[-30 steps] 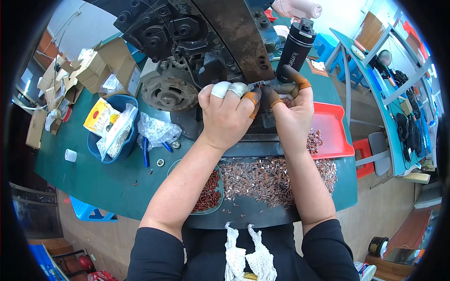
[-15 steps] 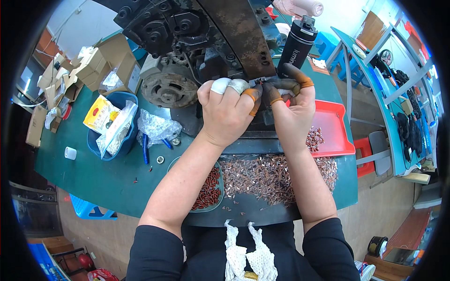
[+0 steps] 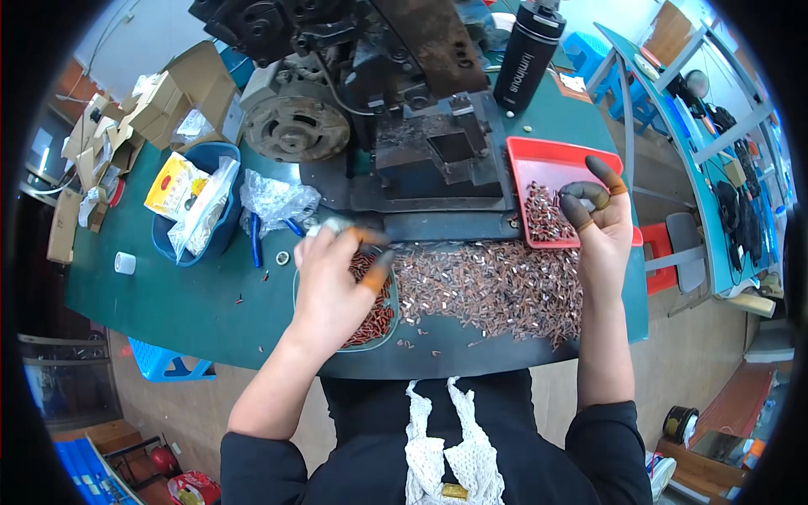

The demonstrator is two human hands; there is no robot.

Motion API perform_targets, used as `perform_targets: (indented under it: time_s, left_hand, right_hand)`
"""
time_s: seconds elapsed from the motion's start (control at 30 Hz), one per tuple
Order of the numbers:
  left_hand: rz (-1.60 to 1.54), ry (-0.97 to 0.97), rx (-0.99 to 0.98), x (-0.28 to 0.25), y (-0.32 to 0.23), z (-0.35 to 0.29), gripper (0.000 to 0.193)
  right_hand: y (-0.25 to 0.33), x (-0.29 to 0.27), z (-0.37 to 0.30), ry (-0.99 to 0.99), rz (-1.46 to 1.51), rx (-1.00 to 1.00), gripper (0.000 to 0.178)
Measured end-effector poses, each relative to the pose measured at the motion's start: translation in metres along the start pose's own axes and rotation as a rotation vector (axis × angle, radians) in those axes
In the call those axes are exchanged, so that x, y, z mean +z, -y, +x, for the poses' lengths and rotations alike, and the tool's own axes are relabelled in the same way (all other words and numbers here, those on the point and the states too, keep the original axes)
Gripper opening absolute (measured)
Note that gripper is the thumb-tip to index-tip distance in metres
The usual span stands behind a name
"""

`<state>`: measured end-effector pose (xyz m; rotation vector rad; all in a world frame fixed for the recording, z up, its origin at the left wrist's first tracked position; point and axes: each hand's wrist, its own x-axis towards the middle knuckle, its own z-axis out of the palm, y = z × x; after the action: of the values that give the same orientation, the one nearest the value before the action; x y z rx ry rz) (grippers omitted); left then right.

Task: The person repeatedly joins small pins with wire pieces and crimps them together using a tabletop press machine.

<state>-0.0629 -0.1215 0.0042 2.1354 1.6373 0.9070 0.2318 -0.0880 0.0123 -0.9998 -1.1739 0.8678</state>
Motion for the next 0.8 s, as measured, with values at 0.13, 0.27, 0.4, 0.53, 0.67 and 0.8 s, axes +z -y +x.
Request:
perform_targets:
  time_s: [0.13, 0.27, 0.4, 0.53, 0.67, 0.8]
  left_hand:
    - [-0.31, 0.13, 0.054, 0.003, -0.022, -0.01, 0.026]
    - [-0.578, 0.186, 0.016, 0.02, -0.056, 0.002, 0.026]
    - [-0.742, 0.284, -0.08, 0.027, -0.067, 0.002, 0.025]
    - [-0.817, 0.255, -0.154, 0.033, -0.068, -0.001, 0.02]
    - [-0.811, 0.256, -0.204, 0.037, -0.065, -0.003, 0.019]
    - [-0.898, 0.245, -0.165, 0.042, -0.063, -0.003, 0.016]
  right_hand:
    - [0.006, 0.012, -0.028, 0.094, 0.047, 0.026, 0.063]
    - [0.018, 0.029, -0.053, 0.145, 0.117, 0.024, 0.066]
    - [0.016, 0.036, -0.065, 0.199, 0.154, 0.041, 0.065]
    - [0.011, 0.037, -0.07, 0.175, 0.222, 0.065, 0.063]
    - [0.008, 0.036, -0.071, 0.134, 0.204, 0.08, 0.061]
    - [0.008, 0.04, -0.073, 0.147, 0.201, 0.074, 0.058]
